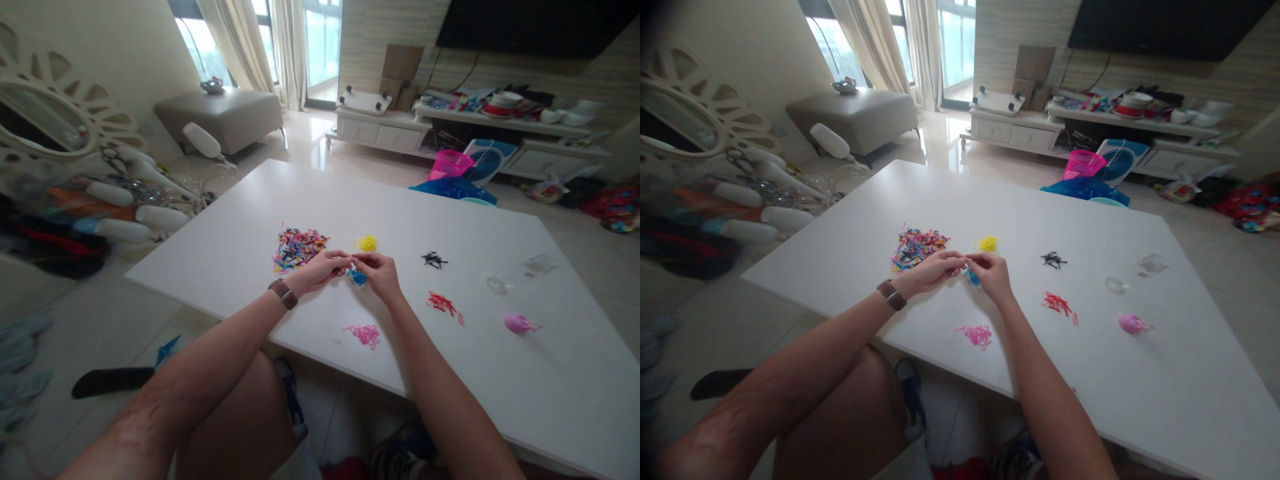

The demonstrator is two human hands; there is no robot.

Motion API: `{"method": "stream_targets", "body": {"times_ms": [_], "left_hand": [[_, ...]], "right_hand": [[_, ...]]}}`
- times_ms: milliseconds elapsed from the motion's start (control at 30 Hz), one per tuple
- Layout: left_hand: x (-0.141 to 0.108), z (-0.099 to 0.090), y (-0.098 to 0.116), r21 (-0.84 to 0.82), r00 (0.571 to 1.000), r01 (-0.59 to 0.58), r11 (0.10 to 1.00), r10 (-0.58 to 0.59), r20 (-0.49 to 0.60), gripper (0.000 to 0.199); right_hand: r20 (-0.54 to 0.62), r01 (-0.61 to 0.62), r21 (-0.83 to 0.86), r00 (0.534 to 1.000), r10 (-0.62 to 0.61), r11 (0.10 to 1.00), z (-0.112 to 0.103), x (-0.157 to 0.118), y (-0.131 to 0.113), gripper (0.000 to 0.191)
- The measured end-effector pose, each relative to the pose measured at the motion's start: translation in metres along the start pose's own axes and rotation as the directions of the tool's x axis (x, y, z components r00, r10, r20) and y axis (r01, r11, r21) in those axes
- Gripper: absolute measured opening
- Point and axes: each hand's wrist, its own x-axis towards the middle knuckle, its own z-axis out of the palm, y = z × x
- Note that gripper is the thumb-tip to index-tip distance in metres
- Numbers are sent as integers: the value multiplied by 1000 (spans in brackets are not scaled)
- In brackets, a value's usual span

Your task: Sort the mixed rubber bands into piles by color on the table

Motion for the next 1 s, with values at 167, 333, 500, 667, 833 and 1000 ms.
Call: {"method": "stream_targets", "body": {"times_ms": [167,333,500,667,833,1000], "left_hand": [[3,-2,-2,28,997,-59,998,60,-43,28],[7,-6,-2,28,996,-27,999,29,-87,21],[7,-9,-2,43,989,-48,998,54,-139,21],[4,-4,-7,135,999,-32,990,36,-27,28],[5,0,-5,-43,994,-6,999,1,-111,19],[4,-1,3,-234,980,28,972,-73,-186,8]], "right_hand": [[-8,5,-20,1000,-5,1000,-2,0,-2,31],[-27,31,-116,999,-34,993,-6,-1,2,21],[-6,51,-172,999,-53,984,-7,-1,2,17],[36,21,-100,999,-17,995,-7,-2,-2,20],[80,13,-68,997,-7,998,-12,-3,-3,23],[87,94,-290,994,-72,952,-22,-2,1,18]]}}
